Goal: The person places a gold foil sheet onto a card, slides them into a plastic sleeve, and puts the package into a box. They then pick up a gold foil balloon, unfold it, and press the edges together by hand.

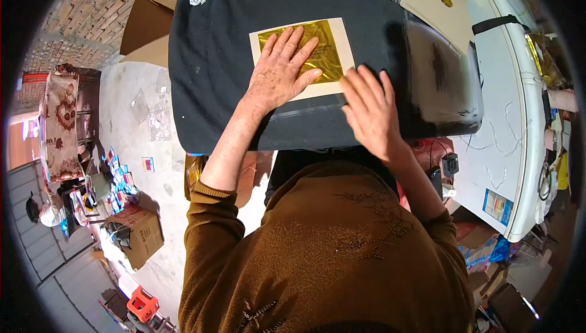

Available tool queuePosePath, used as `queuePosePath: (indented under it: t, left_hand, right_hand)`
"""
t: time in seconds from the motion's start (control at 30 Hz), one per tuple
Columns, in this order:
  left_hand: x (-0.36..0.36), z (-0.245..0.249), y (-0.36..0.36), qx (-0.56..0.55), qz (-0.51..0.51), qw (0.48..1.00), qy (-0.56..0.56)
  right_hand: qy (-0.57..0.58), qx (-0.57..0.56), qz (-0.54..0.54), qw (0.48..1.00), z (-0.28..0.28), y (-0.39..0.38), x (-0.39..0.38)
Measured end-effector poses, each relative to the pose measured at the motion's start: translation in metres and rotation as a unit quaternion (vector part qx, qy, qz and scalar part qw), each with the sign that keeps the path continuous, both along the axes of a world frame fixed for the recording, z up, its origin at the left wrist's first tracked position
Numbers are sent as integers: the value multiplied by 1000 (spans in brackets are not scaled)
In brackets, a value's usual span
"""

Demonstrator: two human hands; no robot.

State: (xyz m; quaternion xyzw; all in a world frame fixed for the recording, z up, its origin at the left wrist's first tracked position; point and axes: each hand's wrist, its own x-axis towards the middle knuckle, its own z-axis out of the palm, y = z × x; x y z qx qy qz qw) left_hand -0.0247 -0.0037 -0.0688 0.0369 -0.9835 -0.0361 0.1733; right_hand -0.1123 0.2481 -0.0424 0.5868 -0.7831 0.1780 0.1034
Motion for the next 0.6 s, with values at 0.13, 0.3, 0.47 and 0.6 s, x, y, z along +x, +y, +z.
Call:
queuePosePath:
  t: [0.13,0.3,0.47,0.6]
  left_hand:
    - [1,0,3,-2,6,1000,-2]
    - [3,5,6,7,5,1000,4]
    - [6,7,4,64,-27,997,46]
    - [9,14,6,-12,-42,999,18]
  right_hand:
    - [-40,0,16,999,-8,3,25]
    - [-34,-46,36,998,-14,24,21]
    - [-75,-59,51,994,-6,39,17]
    - [-48,-33,3,998,5,34,6]
